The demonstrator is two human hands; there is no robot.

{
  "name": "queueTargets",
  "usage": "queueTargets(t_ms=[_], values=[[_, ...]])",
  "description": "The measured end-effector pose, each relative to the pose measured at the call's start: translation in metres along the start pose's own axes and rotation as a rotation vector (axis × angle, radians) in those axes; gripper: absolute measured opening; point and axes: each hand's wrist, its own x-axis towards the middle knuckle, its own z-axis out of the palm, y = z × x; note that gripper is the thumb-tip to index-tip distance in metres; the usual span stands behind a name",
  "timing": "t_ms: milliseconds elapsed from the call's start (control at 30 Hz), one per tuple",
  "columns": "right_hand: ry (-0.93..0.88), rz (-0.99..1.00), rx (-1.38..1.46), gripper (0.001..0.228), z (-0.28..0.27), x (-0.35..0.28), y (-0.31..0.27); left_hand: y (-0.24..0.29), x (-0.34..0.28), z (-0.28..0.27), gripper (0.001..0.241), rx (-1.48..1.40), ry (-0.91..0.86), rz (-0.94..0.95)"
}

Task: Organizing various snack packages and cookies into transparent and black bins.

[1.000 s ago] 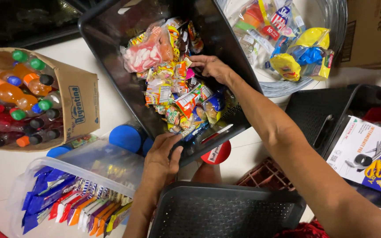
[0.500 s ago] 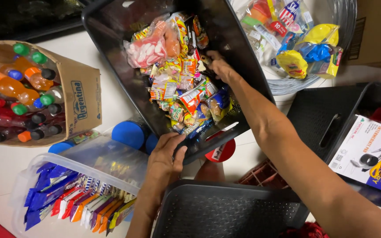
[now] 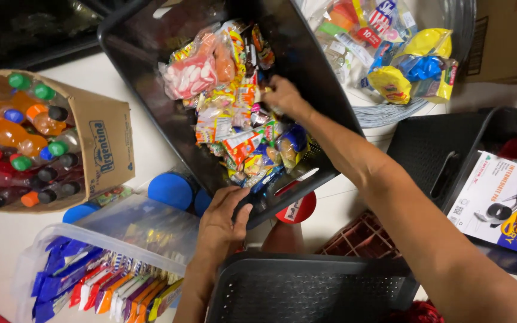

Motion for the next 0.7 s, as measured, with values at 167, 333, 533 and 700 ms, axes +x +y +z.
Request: queueTargets(t_ms=[167,333,533,700], values=[[0.209,-0.007,-0.22,0.07,0.003,-0.093,-0.095,-0.003,0.004,0.003,0.034,0.025,-0.017,0.01],[0.181,-0.117,-0.504,0.097,0.008,-0.131,-0.128,-0.005,0.002,0.004,0.034,0.041,-0.021,0.01],[0.221,-0.151,-0.497,0.099,0.015,-0.122,-0.118,-0.002,0.006,0.003,0.033,0.051,-0.046,-0.031],[0.162,0.02,-0.198,0.089,0.004,-0.08,-0.085,0.001,0.008,0.0,0.032,0.015,-0.055,-0.086]])
